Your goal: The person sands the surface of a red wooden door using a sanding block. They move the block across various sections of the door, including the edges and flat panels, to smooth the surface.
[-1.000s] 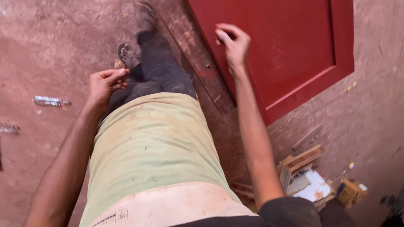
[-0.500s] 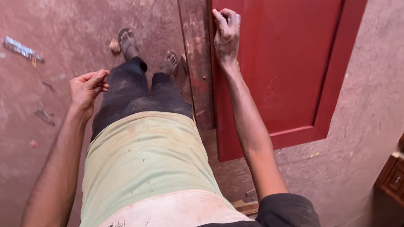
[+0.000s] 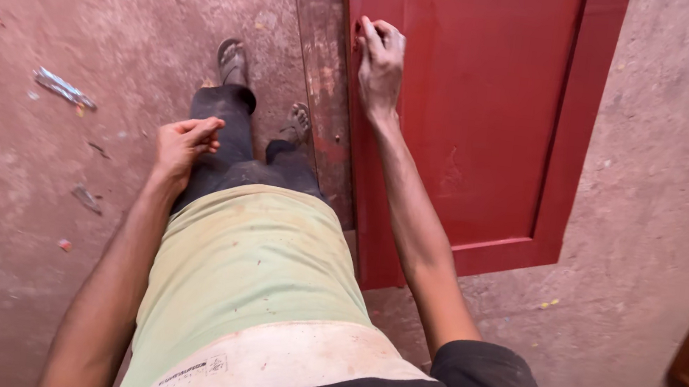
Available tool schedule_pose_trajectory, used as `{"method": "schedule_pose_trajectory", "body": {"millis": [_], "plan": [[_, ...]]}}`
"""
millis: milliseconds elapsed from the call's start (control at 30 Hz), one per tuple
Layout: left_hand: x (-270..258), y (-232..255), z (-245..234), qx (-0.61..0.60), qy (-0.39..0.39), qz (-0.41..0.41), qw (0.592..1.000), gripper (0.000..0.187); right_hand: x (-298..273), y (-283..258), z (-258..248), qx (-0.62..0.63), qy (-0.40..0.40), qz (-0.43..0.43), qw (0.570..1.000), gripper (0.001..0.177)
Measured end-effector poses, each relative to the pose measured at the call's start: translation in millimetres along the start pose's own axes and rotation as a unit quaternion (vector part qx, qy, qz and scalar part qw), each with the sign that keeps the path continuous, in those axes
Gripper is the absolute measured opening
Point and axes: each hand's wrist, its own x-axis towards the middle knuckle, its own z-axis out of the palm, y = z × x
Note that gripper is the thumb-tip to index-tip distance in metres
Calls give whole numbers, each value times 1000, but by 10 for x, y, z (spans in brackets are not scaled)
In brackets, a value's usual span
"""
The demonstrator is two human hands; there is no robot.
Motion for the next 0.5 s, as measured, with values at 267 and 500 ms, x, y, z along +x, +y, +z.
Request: {"method": "schedule_pose_trajectory", "body": {"millis": [267,500], "plan": [[717,728,482,111,-103,-31,988,23,-315,-203,-53,-189,-46,-84,977,38],[1482,1676,952,254,-264,-70,928,23,-772,-920,-390,-259,-80,39,962,45]]}}
